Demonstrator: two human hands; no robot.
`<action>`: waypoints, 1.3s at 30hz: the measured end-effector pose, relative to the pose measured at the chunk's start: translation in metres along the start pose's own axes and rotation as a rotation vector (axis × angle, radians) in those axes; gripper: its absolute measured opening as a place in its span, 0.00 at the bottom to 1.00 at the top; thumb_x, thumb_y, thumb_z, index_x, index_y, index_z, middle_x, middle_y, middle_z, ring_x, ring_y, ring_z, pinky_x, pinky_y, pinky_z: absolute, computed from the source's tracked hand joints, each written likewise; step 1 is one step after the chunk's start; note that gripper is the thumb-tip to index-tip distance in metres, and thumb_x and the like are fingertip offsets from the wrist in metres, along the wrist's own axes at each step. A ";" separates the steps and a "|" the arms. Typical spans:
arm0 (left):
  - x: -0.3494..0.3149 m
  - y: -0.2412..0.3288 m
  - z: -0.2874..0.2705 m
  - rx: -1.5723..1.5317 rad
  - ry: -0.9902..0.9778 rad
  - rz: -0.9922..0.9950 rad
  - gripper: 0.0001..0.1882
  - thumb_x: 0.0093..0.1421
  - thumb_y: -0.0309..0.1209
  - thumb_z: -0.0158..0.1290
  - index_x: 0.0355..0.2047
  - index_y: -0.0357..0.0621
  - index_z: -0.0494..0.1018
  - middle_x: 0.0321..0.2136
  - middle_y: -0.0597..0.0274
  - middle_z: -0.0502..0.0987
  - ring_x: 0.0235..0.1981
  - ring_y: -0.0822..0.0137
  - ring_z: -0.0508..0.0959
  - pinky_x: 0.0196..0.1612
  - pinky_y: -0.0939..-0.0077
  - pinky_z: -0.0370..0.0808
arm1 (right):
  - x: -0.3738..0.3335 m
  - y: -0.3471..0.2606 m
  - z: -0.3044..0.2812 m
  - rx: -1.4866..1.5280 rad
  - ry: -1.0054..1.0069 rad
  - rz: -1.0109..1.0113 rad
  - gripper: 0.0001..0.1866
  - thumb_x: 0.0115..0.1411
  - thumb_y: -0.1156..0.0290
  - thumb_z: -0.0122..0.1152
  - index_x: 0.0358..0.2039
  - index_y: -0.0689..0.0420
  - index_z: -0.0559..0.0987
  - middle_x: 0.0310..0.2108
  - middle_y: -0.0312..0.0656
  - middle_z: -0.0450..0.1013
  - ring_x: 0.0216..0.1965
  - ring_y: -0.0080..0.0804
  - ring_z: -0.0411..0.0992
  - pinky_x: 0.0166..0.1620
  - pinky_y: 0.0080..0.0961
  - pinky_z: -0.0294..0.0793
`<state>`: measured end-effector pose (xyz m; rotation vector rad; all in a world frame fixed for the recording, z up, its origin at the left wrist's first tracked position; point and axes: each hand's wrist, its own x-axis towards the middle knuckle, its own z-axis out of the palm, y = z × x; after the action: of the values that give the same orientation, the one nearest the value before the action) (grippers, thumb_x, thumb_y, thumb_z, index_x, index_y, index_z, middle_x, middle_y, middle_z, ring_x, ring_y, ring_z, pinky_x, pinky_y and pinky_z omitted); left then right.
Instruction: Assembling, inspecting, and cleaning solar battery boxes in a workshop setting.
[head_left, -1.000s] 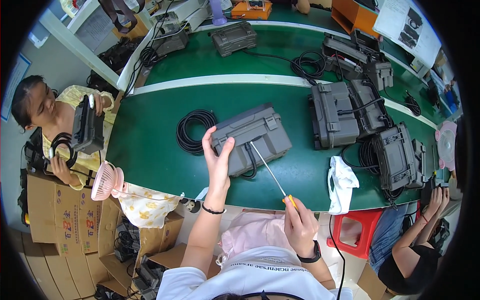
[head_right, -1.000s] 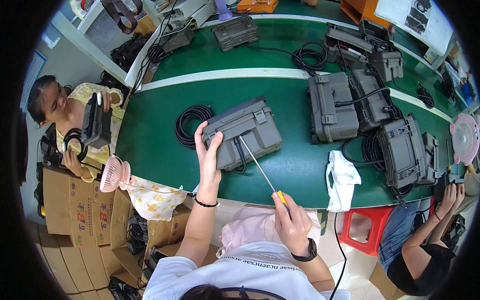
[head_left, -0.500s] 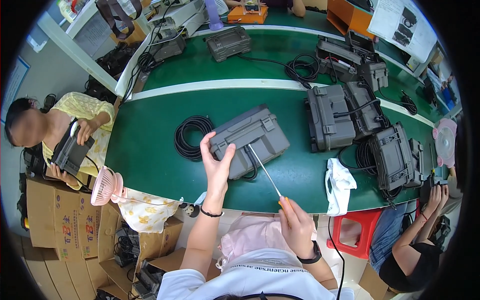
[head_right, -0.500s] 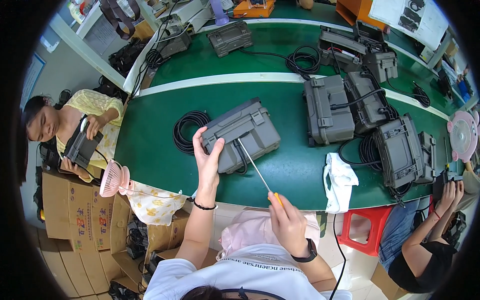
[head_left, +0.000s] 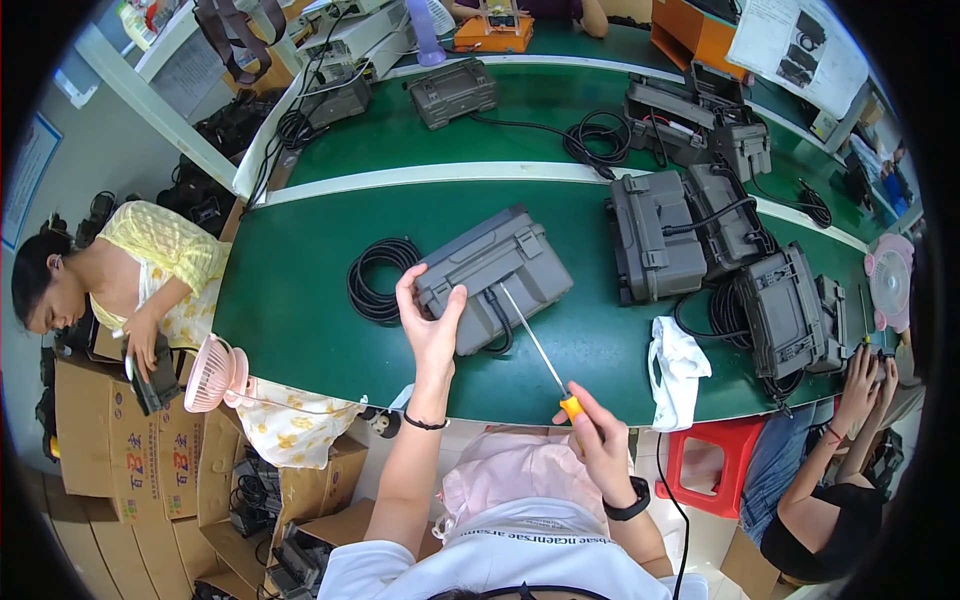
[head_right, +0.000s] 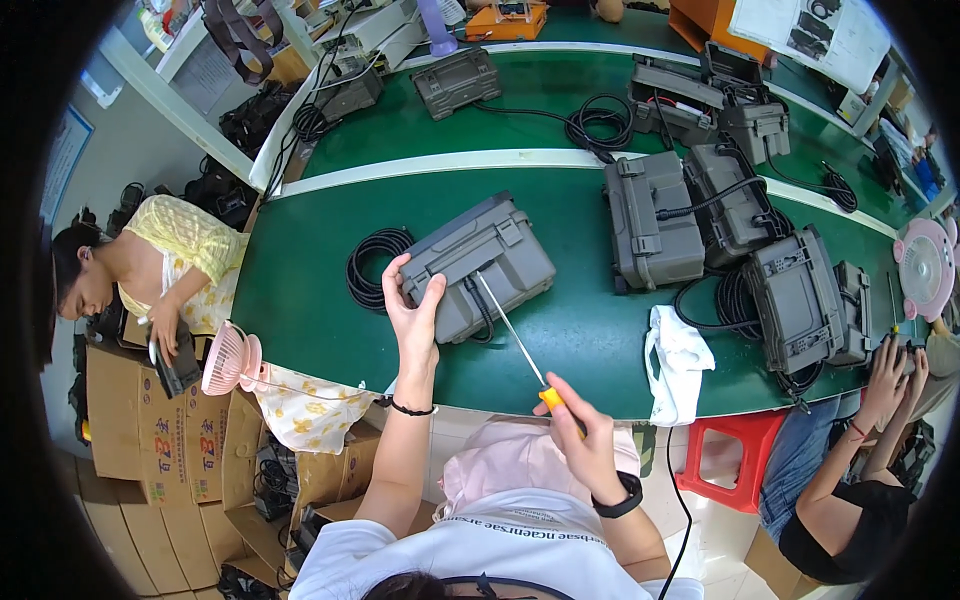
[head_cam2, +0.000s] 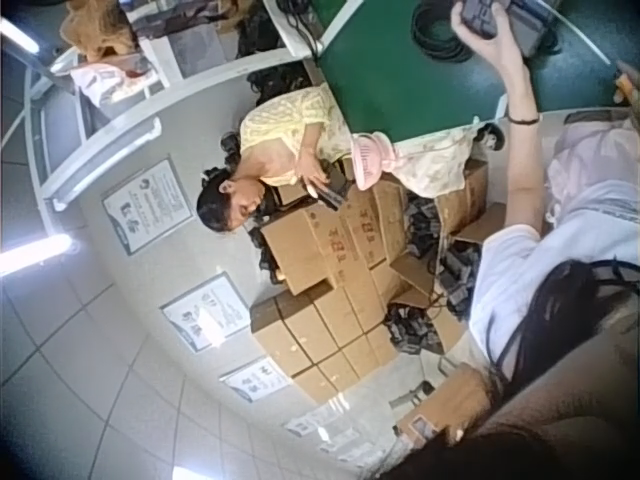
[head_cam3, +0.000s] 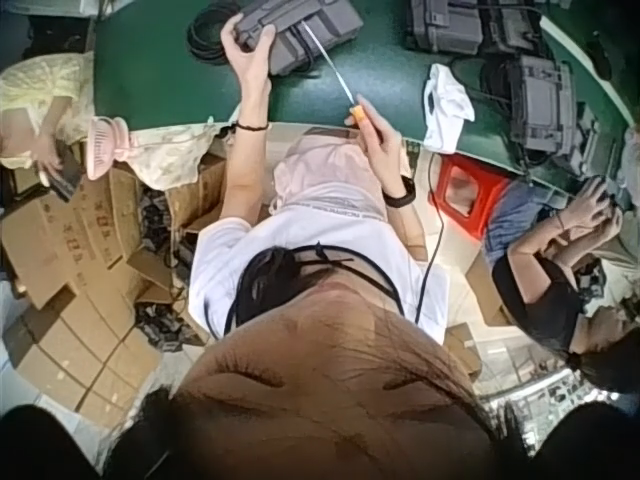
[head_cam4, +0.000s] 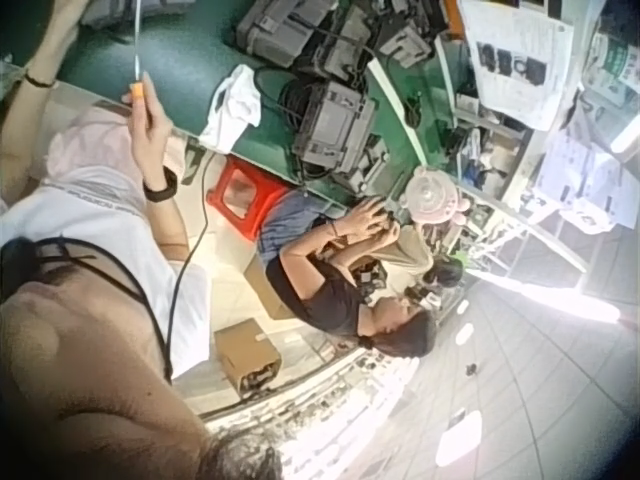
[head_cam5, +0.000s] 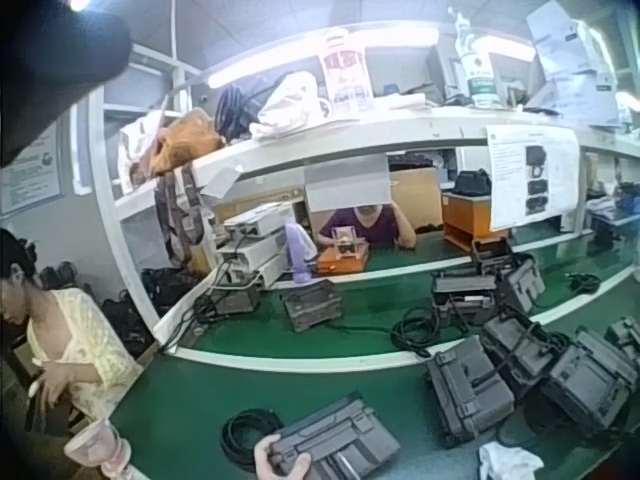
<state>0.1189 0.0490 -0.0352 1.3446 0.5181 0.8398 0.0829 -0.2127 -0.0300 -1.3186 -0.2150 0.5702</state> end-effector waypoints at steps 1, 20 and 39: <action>0.000 0.000 0.001 -0.004 0.017 -0.001 0.30 0.53 0.21 0.63 0.56 0.46 0.64 0.49 0.60 0.69 0.49 0.67 0.70 0.54 0.72 0.68 | 0.000 0.003 0.002 -0.326 0.040 -0.211 0.21 0.66 0.77 0.53 0.60 0.60 0.72 0.36 0.44 0.79 0.20 0.17 0.66 0.23 0.16 0.66; 0.001 -0.011 -0.011 0.120 -0.018 0.059 0.32 0.55 0.25 0.64 0.58 0.48 0.62 0.54 0.58 0.58 0.53 0.64 0.66 0.57 0.68 0.65 | 0.006 0.018 0.016 -1.299 0.238 -0.744 0.25 0.51 0.79 0.64 0.50 0.42 0.82 0.44 0.38 0.77 0.27 0.31 0.73 0.29 0.25 0.75; 0.004 -0.002 -0.018 0.103 -0.061 0.033 0.31 0.53 0.23 0.64 0.55 0.46 0.64 0.47 0.58 0.68 0.47 0.67 0.71 0.51 0.70 0.71 | 0.001 0.012 0.027 -0.815 0.122 -0.553 0.26 0.53 0.82 0.63 0.53 0.47 0.79 0.42 0.46 0.77 0.32 0.39 0.79 0.32 0.30 0.79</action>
<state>0.1082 0.0638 -0.0399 1.4723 0.4983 0.8060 0.0682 -0.1870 -0.0345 -1.9654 -0.7375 -0.1028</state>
